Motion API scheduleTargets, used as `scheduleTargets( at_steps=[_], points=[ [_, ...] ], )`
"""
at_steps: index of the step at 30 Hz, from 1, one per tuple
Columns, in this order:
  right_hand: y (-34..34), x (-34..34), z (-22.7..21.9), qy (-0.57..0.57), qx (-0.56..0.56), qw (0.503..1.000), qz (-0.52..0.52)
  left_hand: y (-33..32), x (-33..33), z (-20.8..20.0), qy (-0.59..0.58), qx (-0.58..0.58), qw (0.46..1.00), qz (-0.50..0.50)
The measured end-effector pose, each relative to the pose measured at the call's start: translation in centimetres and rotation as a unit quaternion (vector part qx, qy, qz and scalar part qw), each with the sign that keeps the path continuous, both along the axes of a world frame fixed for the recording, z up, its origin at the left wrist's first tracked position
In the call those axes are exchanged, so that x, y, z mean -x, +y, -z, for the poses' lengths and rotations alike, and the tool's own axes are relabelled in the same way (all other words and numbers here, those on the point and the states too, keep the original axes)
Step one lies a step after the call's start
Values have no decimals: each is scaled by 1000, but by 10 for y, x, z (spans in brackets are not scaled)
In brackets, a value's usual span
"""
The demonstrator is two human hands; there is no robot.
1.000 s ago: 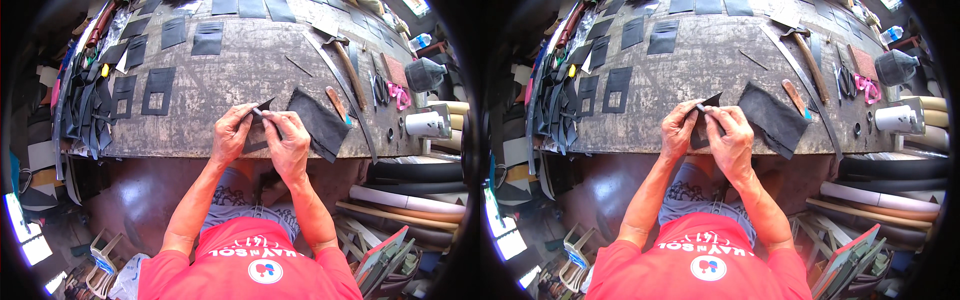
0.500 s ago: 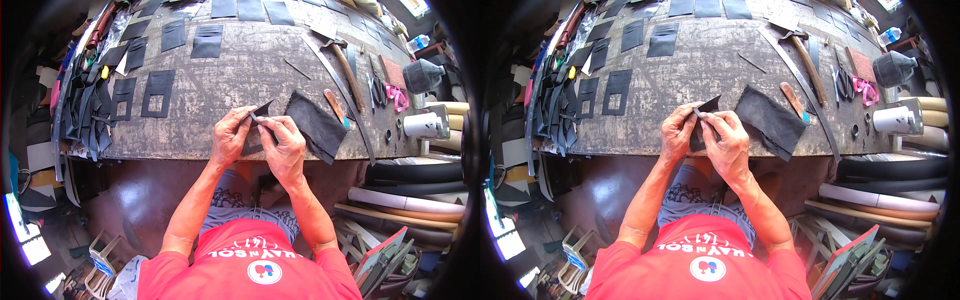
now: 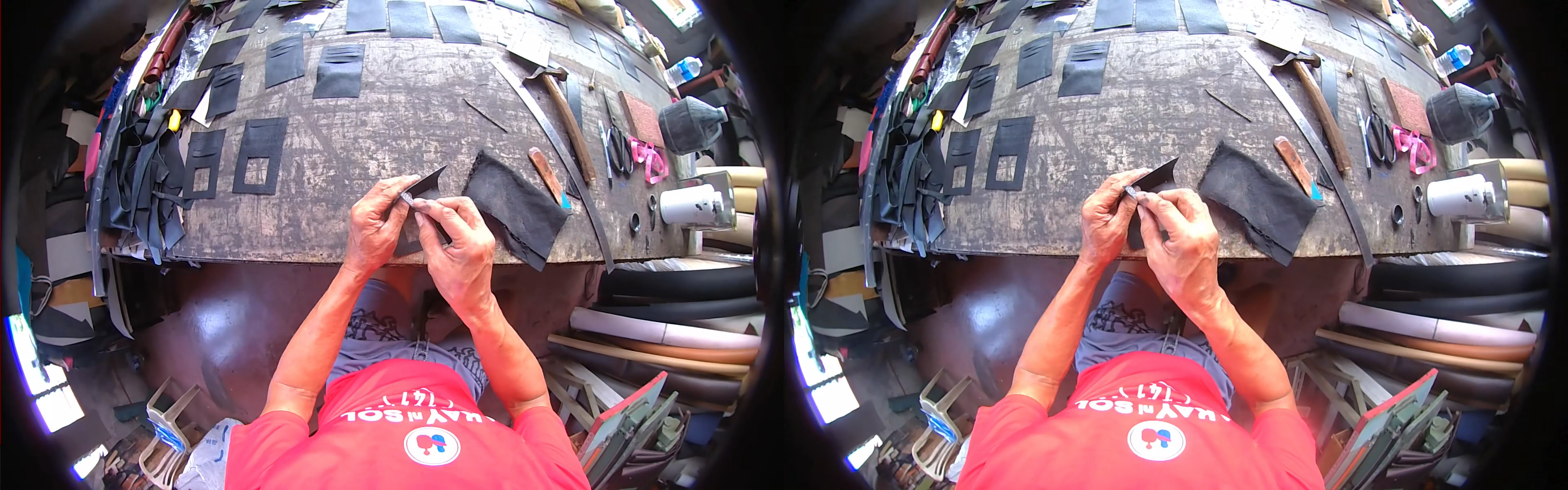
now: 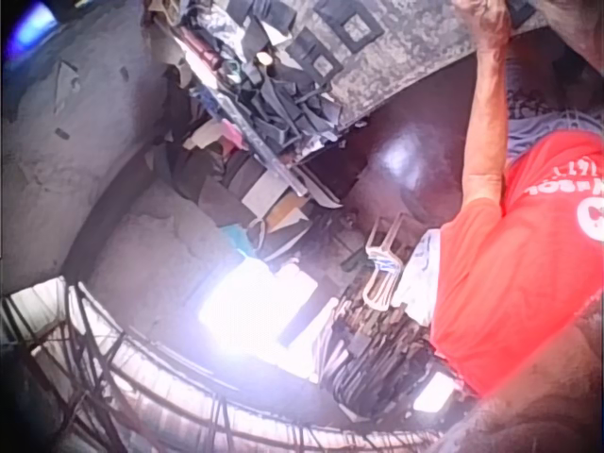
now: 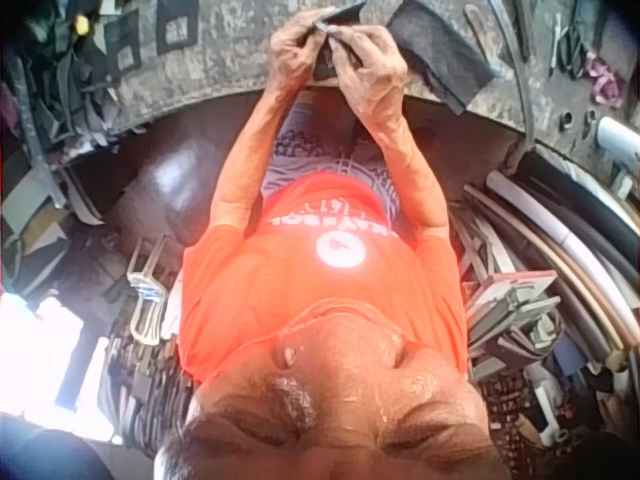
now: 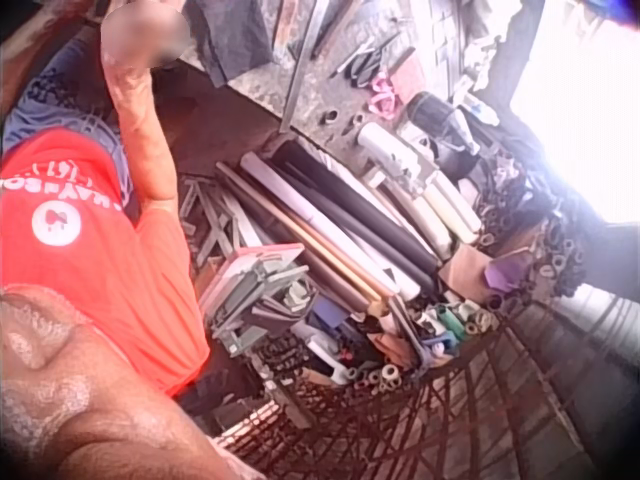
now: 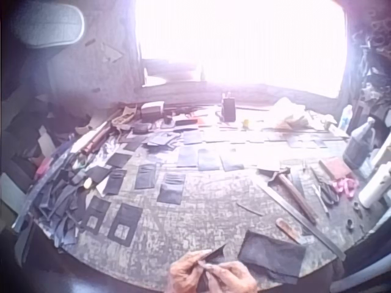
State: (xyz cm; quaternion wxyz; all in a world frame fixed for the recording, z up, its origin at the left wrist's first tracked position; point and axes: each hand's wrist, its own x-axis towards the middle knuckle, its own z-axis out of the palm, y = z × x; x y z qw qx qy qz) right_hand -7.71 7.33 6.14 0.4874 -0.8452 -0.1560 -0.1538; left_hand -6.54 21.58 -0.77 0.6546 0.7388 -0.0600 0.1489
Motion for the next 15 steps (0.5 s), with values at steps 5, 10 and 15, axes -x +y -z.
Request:
scheduleTargets(
  at_steps=[5, 10, 15],
  points=[
    [-2, -6, -2, -15, -9, 1000, -2, 0, 1, -3, 3, -14, 1000, -8],
    [-17, -28, 13, -19, 43, 997, 64, -2, 0, -4, 1, -13, 1000, -6],
    [-53, -44, 18, 18, 18, 989, 148, -4, -1, -3, 31, 24, 999, -12]
  ],
)
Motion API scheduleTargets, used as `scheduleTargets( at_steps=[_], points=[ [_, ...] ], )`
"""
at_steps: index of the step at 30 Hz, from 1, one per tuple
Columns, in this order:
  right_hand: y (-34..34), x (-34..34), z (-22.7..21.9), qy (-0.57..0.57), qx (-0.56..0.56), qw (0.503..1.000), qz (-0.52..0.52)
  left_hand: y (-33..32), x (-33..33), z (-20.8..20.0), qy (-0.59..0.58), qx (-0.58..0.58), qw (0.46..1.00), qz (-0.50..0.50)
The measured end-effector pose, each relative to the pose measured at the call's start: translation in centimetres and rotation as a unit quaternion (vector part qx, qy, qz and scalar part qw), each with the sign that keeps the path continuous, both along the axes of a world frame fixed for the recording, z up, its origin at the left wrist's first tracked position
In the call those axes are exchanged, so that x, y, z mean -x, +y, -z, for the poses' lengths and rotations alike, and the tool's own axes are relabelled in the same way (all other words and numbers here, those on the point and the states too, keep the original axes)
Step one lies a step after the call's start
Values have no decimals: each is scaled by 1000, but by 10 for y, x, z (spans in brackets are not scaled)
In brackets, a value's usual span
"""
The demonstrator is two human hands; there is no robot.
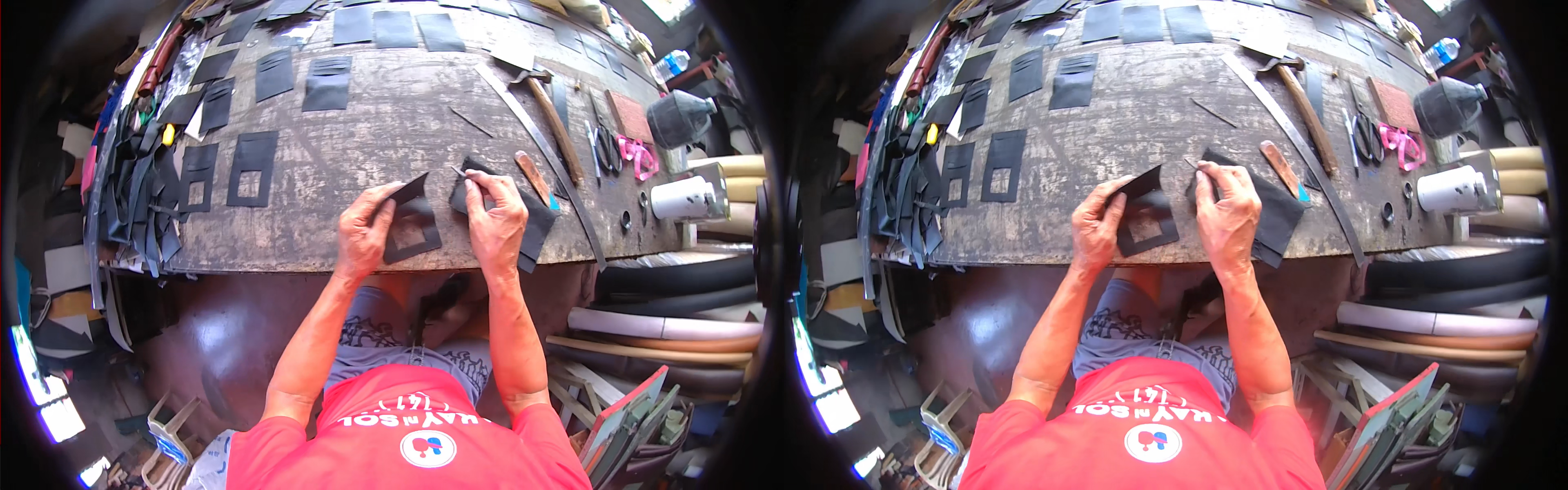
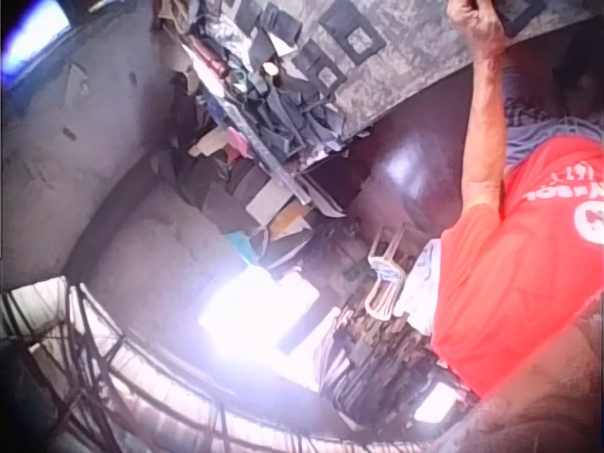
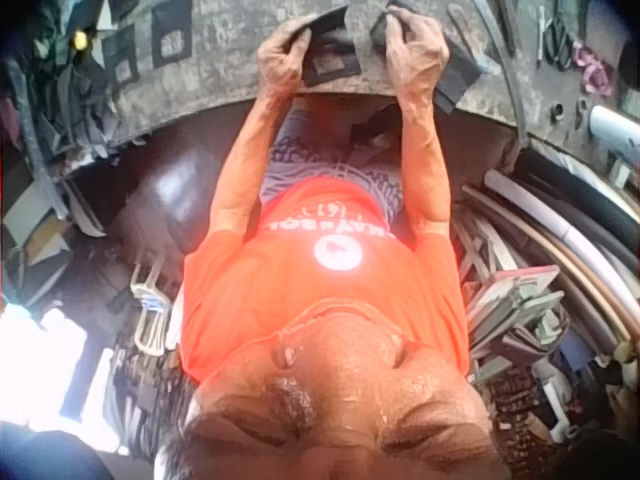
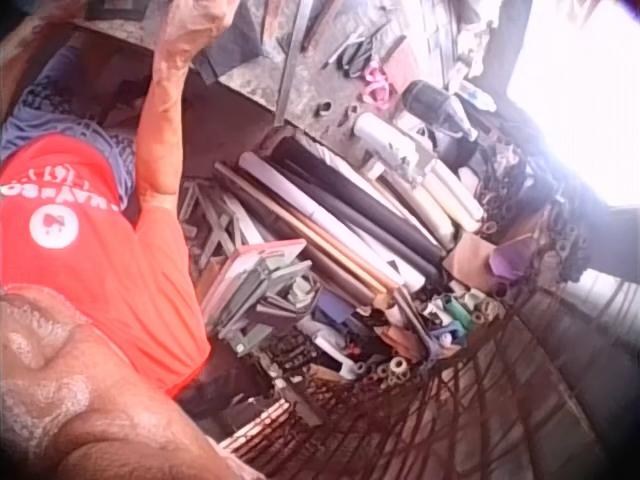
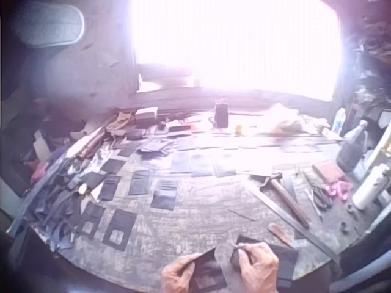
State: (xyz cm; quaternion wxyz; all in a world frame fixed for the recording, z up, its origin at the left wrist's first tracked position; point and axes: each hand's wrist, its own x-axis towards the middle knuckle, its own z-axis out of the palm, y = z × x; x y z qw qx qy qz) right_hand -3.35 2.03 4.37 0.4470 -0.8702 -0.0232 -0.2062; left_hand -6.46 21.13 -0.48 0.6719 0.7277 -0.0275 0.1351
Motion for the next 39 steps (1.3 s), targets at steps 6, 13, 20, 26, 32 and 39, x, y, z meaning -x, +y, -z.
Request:
scheduleTargets(
  at_steps=[6, 13, 20, 26, 32, 39],
  points=[
    [-121, 35, -27, -1, -40, 988, 148, 33, -21, -12, 177, 356, 911, 106],
    [-268, 60, -19, -16, 73, 957, 279, -43, -71, -43, 325, 99, 872, 352],
    [-352, 40, 14, 36, 160, 947, 276, -47, -47, -55, 178, -371, 890, 195],
    [-371, 6, 32, 56, 316, 927, 193, -34, -25, -32, 300, -97, 927, 203],
    [-371, 17, 15, 26, 211, 952, 220, -40, -15, -37, 223, -165, 948, 158],
    [-166, 51, -23, 84, -166, 977, 105, 24, -32, -53, 296, -249, 906, 171]
  ],
)
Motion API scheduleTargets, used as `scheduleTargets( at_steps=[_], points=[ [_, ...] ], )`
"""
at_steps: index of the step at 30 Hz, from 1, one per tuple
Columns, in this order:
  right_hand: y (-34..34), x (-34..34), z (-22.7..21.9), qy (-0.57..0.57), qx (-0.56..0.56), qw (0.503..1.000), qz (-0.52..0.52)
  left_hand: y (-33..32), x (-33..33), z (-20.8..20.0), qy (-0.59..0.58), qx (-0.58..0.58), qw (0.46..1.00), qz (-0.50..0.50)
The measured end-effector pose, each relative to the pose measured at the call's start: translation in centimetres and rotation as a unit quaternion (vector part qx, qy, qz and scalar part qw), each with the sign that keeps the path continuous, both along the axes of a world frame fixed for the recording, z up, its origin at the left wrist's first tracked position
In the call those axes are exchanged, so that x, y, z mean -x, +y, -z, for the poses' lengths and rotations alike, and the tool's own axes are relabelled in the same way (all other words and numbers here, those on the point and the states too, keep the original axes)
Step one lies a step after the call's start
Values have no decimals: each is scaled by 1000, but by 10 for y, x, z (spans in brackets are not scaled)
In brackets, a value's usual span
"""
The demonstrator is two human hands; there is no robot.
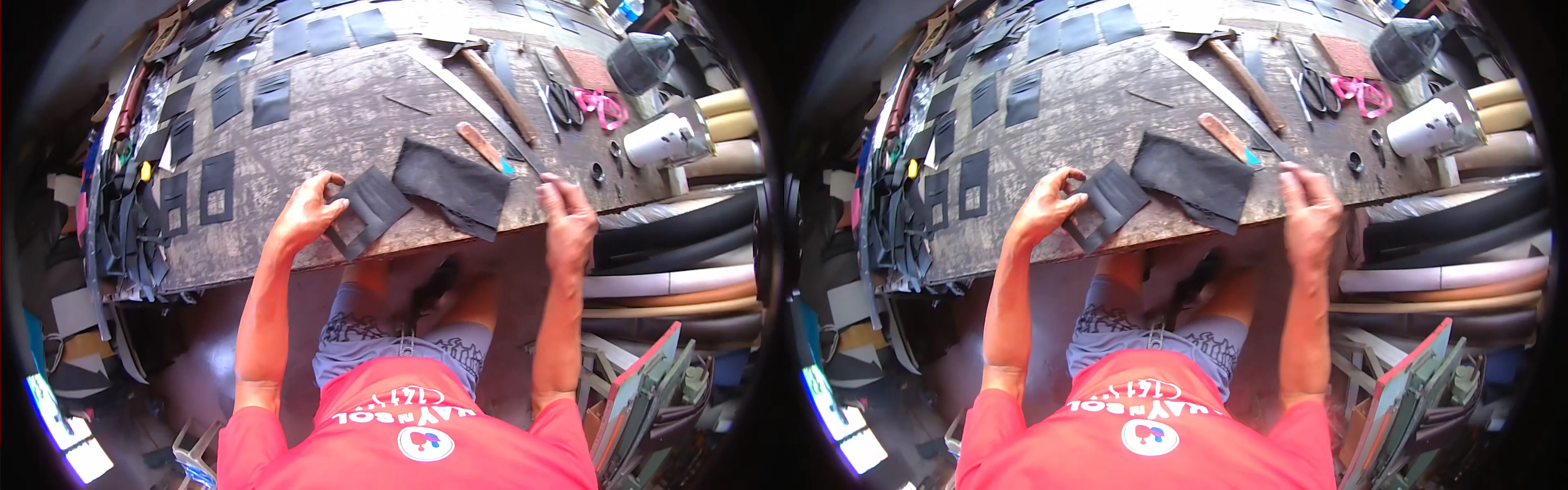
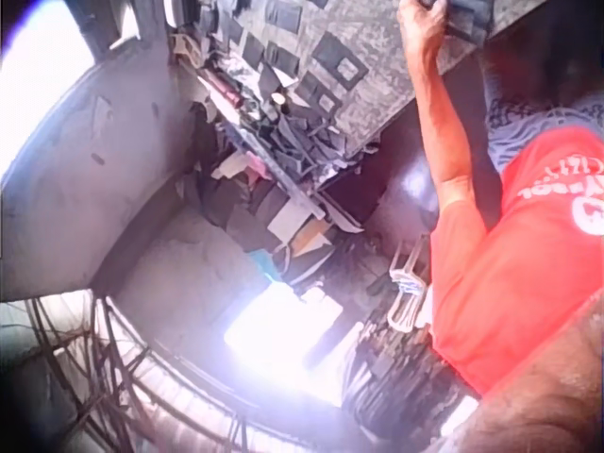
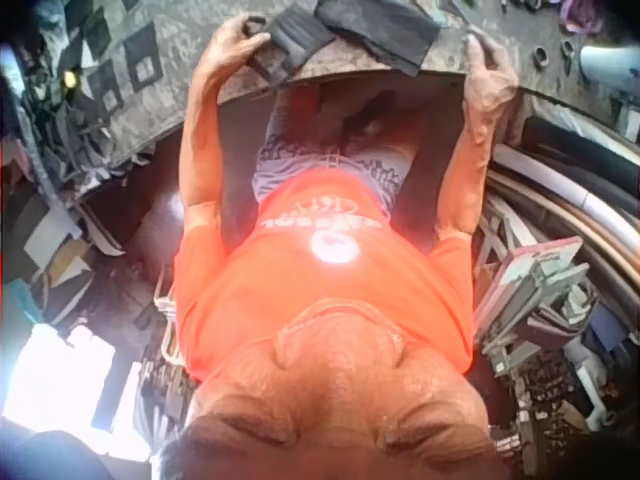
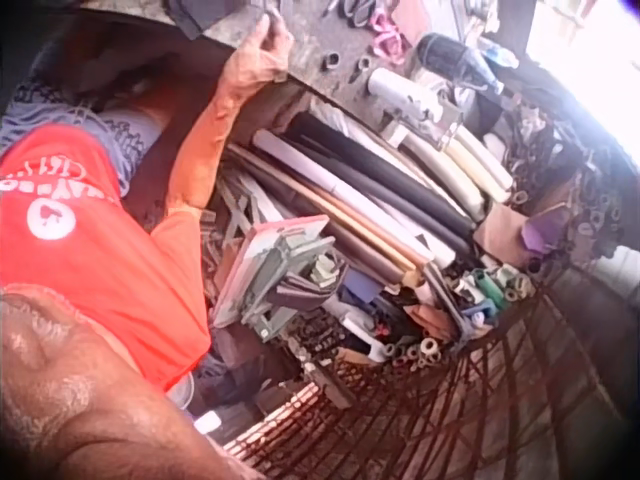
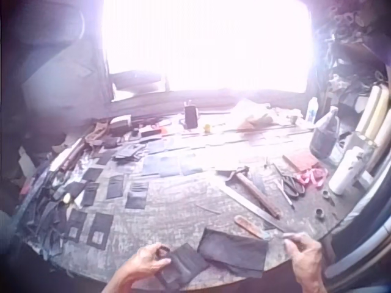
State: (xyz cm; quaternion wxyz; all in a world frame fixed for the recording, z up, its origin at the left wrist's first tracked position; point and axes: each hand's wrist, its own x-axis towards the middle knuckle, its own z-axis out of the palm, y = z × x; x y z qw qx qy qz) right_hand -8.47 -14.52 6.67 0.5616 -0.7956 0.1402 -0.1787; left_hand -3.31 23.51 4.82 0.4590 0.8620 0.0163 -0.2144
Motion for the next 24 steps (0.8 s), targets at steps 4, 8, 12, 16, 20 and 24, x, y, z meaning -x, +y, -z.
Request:
scheduleTargets(
  at_steps=[4, 8, 12, 16, 20, 24],
  points=[
    [121, 10, 7, -18, -100, 985, -140, 16, 9, 8, 56, 183, 976, -107],
    [180, -5, 28, -11, -211, 961, -179, 2, 49, 26, 23, 378, 891, -249],
    [194, -9, 49, -11, -220, 963, -153, -32, 62, 34, -81, 414, 859, -291],
    [191, -10, 55, 3, -211, 968, -139, -38, 53, 36, -95, 304, 895, -313],
    [187, -12, 56, -4, -216, 965, -147, -41, 52, 43, -142, 219, 917, -301],
    [172, -16, 40, -34, -164, 977, -131, -41, 64, 57, -216, 238, 913, -252]
  ],
)
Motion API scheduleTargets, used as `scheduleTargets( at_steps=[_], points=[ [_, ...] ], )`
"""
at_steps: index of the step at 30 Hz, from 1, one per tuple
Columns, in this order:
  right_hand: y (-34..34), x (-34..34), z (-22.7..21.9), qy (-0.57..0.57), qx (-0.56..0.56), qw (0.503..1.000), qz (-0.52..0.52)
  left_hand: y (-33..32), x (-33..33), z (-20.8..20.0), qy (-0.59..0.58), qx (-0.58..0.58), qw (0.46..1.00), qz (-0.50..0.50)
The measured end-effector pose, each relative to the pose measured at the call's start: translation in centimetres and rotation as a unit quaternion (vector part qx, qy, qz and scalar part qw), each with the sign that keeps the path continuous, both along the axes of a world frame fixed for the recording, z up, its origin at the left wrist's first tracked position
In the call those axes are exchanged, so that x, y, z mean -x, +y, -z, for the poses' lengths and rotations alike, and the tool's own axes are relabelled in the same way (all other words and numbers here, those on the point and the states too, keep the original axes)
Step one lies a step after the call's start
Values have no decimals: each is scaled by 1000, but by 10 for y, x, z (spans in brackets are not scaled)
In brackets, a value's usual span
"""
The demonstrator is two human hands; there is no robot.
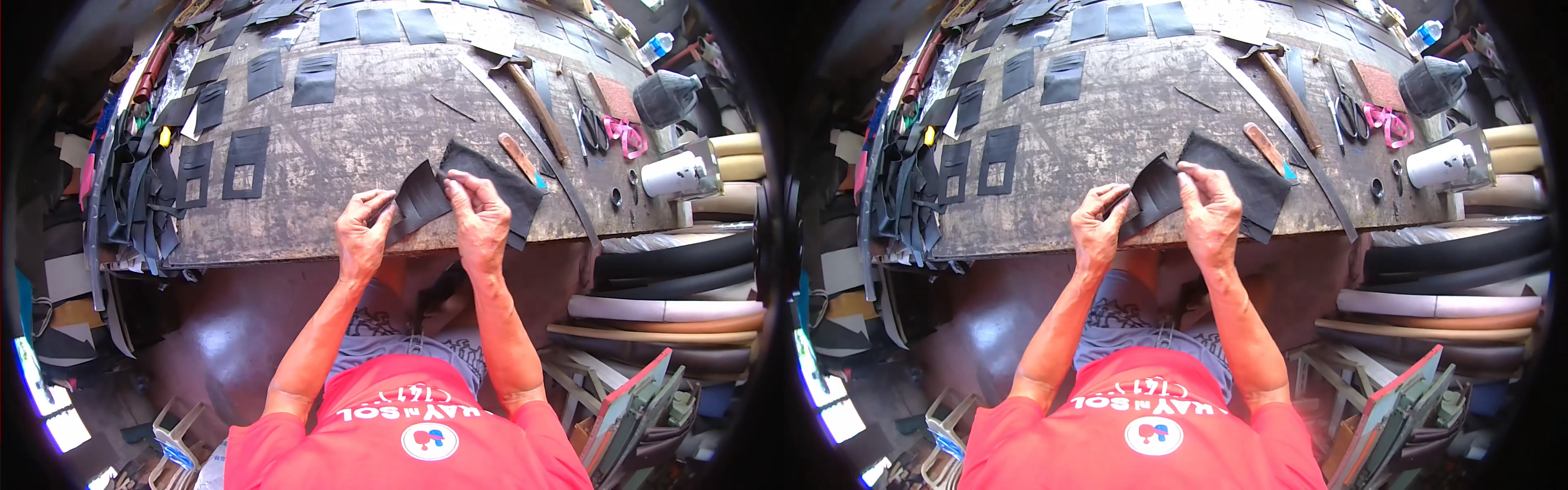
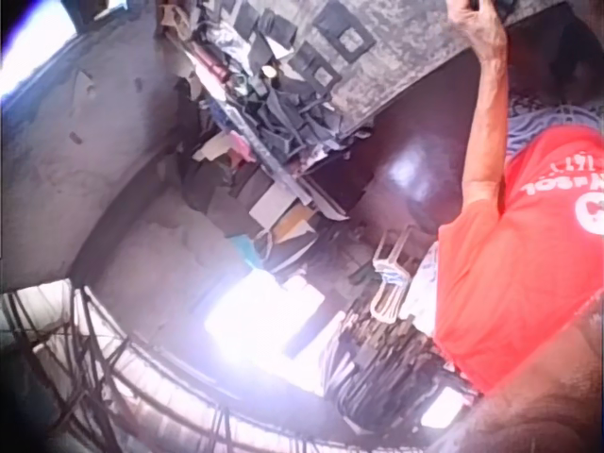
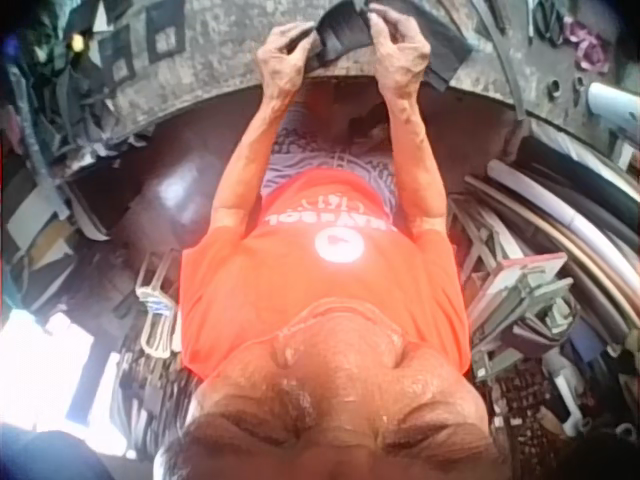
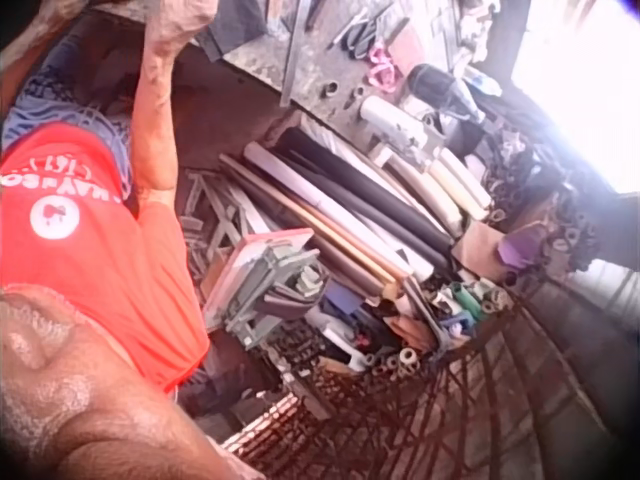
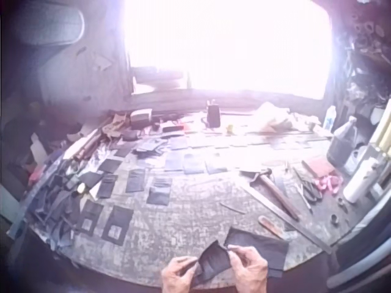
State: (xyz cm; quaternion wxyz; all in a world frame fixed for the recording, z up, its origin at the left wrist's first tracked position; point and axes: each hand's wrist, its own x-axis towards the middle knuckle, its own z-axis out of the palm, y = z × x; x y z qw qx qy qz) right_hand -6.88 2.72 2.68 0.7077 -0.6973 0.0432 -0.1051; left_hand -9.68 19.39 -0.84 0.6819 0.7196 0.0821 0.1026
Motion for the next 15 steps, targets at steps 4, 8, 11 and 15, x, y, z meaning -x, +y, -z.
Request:
scheduleTargets(
  at_steps=[4, 8, 11, 15],
  points=[
    [-19, -12, -14, -53, 156, 986, 15, 4, -2, 8, -126, -48, 990, 44],
    [-18, -16, -20, -92, 232, 968, -11, 6, 0, 8, -86, 40, 994, 55],
    [-14, -19, -22, -91, 259, 962, -13, 8, 1, 7, -104, 11, 992, 66],
    [-12, -24, -20, -93, 281, 955, -20, 8, 1, 5, -103, 5, 992, 70]
  ],
)
